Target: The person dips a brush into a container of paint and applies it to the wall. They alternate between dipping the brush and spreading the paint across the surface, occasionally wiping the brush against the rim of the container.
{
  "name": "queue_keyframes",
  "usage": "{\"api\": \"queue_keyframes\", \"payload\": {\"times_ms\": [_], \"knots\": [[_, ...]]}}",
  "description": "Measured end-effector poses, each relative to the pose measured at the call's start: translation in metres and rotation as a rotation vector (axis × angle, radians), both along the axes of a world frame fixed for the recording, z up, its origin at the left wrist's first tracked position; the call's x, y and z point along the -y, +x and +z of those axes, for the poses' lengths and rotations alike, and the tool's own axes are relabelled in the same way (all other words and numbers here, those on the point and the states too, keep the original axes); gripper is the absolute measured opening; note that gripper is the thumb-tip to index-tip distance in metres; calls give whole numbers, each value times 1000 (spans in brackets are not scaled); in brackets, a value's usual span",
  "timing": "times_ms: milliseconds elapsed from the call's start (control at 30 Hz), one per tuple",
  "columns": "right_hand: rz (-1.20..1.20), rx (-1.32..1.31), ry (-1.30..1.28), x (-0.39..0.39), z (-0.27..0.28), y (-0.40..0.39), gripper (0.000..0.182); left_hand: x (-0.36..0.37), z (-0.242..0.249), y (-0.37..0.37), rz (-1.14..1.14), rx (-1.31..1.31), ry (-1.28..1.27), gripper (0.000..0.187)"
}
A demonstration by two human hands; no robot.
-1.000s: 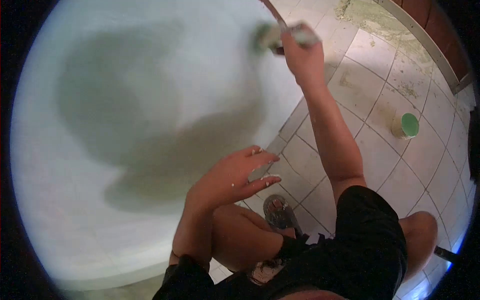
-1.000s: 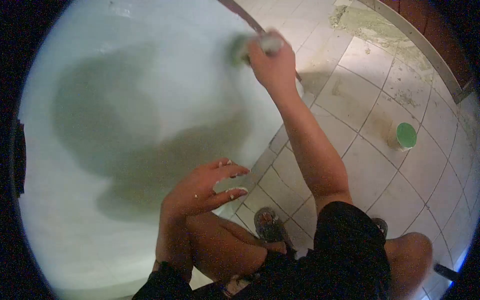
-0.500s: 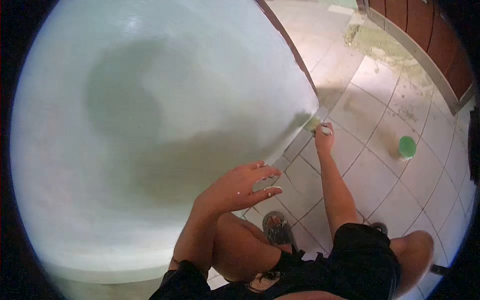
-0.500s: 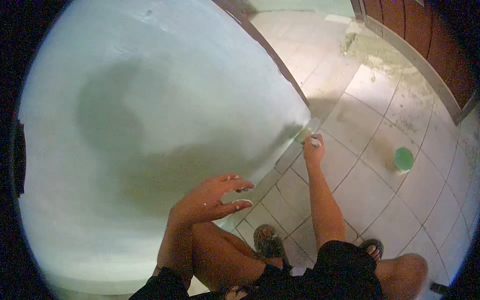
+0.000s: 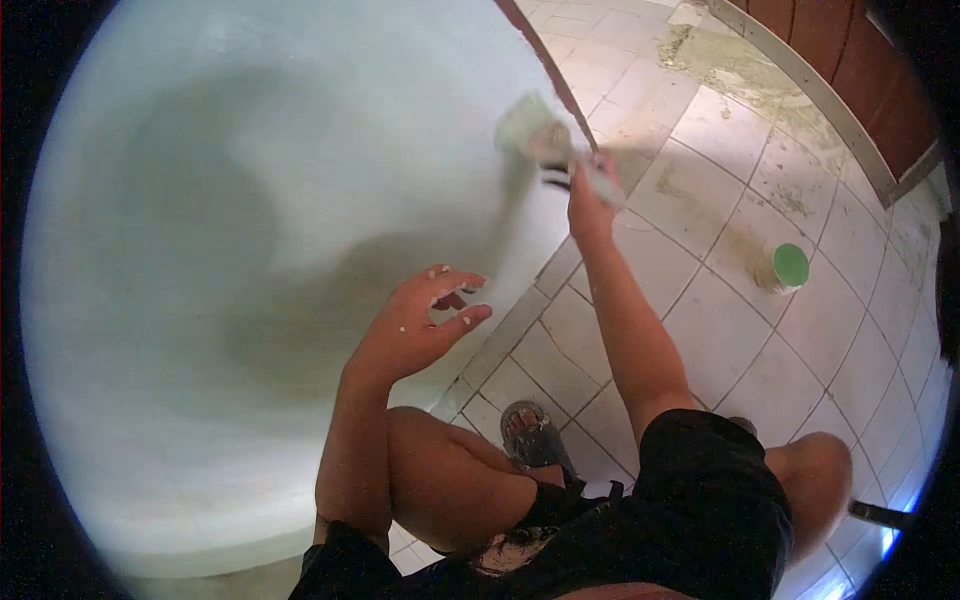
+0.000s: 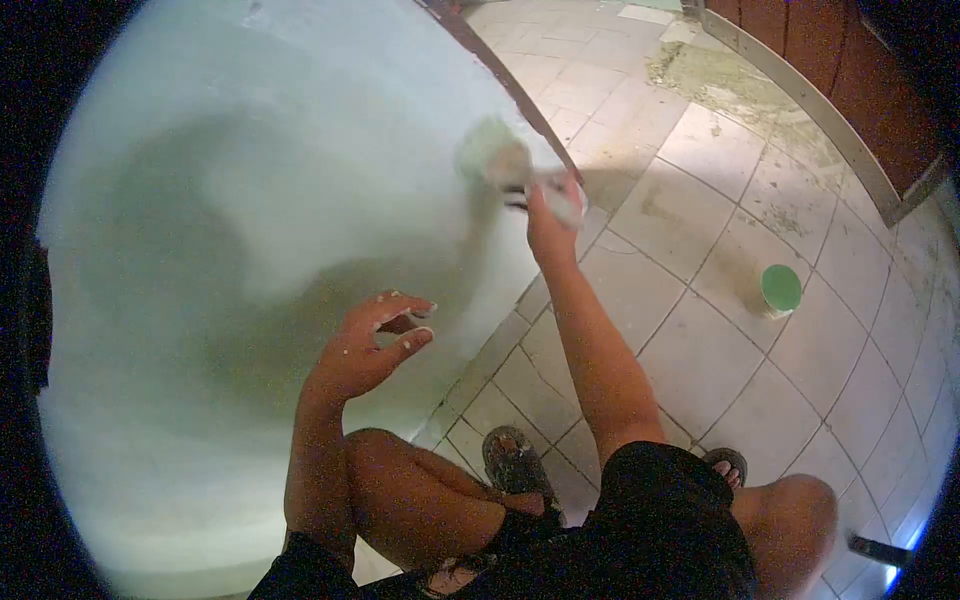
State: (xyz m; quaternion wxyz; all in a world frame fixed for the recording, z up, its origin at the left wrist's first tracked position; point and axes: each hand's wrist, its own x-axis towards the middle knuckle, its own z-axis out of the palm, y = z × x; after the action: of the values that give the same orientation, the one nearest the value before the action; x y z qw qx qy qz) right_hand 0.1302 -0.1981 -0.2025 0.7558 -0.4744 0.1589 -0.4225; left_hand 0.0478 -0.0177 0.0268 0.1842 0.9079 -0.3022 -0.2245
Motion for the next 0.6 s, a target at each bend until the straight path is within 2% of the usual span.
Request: {"api": "queue_keyframes", "payload": {"times_ms": [33,67,100,167,200,267,333,400,467,533,600], "knots": [[-54,-8,-3,-10,-24,-10,14,0,-1,0,66,-5,2,33],[14,-31,137,-15,-48,-22,14,-1,-2,0,134,-6,7,33],[86,-49,278,-14,-74,-29,13,-1,-2,2,125,2,14,33],[116,-166,324,-7,-139,-33,15,-2,-4,0,80,-80,-33,34],[116,-164,324,2,-154,-35,15,-2,-3,-2,80,-77,-32,34],[-30,-498,-1,18,-169,-27,20,-1,-1,-2,29,-43,29,34],[-165,-387,-193,32,-174,6,24,-1,-2,3,-19,-20,29,33],[-348,-522,-406,38,-106,28,25,0,-6,3,-64,-6,30,33],[-75,-425,-197,50,-34,35,19,3,-7,4,-56,-2,6,33],[36,-36,-66,56,38,25,14,6,-6,8,-63,-30,9,33],[107,140,-11,56,89,16,8,8,-8,7,-48,-79,6,33]]}}
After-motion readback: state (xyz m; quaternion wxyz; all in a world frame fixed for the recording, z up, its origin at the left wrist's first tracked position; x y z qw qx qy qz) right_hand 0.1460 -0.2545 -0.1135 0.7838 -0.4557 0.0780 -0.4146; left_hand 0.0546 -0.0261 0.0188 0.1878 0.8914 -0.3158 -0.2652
